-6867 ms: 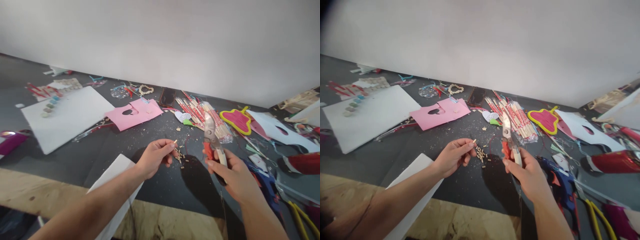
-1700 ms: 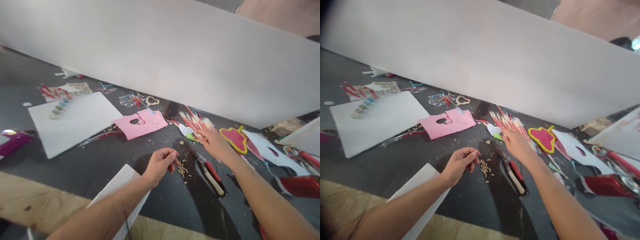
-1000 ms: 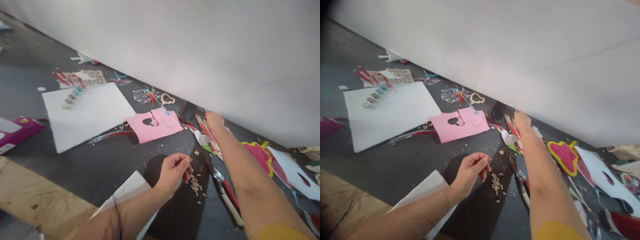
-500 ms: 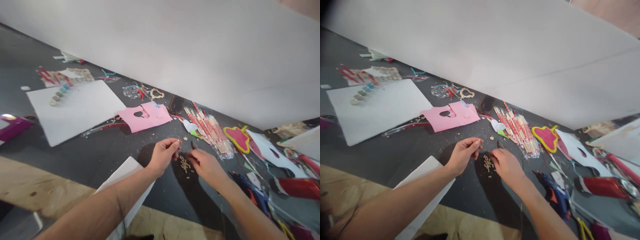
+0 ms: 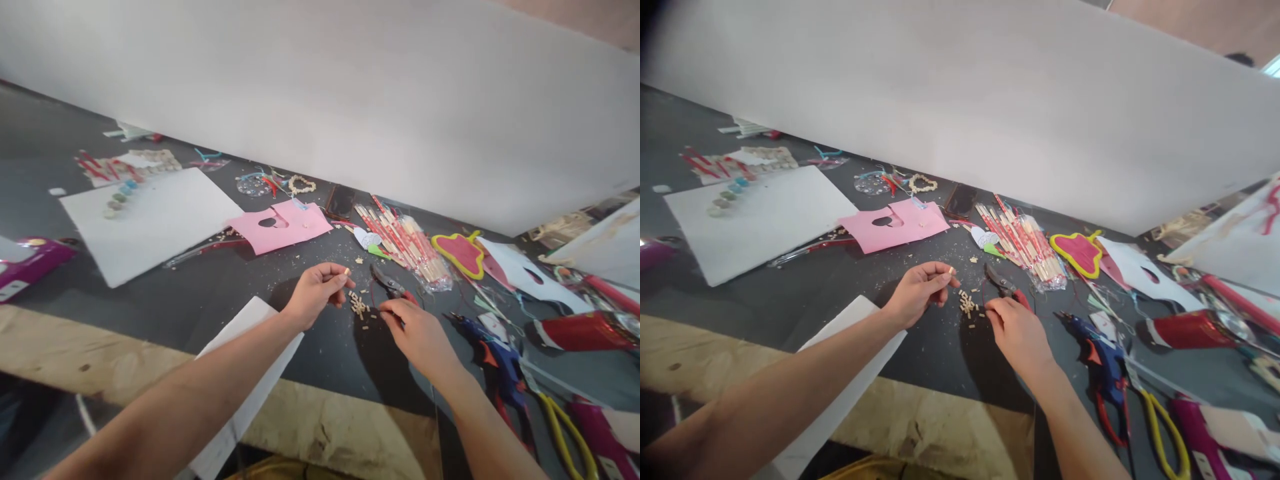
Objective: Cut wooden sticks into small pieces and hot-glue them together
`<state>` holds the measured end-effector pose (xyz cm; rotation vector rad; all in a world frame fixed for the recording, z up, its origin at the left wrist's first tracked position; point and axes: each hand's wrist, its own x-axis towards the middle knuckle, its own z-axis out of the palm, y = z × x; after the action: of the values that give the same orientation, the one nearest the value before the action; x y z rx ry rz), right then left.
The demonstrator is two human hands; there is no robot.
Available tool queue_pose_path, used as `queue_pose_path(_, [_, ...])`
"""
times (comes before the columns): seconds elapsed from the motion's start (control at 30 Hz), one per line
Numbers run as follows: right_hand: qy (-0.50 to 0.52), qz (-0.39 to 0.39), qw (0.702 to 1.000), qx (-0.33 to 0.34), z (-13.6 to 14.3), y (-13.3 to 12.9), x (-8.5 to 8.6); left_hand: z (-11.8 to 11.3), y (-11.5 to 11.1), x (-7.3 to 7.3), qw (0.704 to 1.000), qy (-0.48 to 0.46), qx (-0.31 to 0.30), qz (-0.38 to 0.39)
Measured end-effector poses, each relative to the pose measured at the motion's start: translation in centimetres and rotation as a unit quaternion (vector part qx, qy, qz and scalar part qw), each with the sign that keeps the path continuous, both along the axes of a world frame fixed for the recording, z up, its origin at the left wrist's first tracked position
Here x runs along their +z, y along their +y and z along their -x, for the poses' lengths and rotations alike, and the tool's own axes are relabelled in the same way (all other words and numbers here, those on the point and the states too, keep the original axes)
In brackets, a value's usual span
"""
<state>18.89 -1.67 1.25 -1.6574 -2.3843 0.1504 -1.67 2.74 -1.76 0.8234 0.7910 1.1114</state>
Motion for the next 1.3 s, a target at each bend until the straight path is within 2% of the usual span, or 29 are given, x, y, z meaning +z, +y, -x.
queue_pose_path(0.13, [0.011, -0.024, 1.000, -0.013, 0.0, -0.3, -1.2, 0.0, -0.4, 0.2, 0.999, -0.006, -0.047, 0.003])
queue_pose_path(0.33, [0.013, -0.036, 0.999, 0.015, 0.2, -0.5, -1.9, -0.4, -1.1, 0.5, 0.991, 0.014, -0.123, 0.045])
queue_pose_path(0.47, [0.030, -0.045, 0.998, 0.024, 0.4, -0.6, -1.8, -0.7, -1.4, 0.6, 0.984, 0.026, -0.156, 0.085])
queue_pose_path(0.67, [0.139, -0.096, 0.983, 0.075, 1.0, -1.4, -0.9, -0.7, -1.7, 1.0, 0.972, 0.040, -0.201, 0.117])
queue_pose_path(0.8, [0.114, -0.117, 0.983, 0.083, 1.4, -1.6, -0.6, -0.7, -1.9, 0.9, 0.964, 0.050, -0.233, 0.115])
queue_pose_path(1.1, [0.071, -0.140, 0.982, 0.102, 1.3, -1.8, -0.3, -0.7, -2.0, 1.1, 0.957, 0.074, -0.258, 0.110])
queue_pose_path(1.3, [0.028, -0.113, 0.986, 0.116, 1.0, -2.0, -0.4, -0.7, -2.2, 1.0, 0.957, 0.100, -0.259, 0.090])
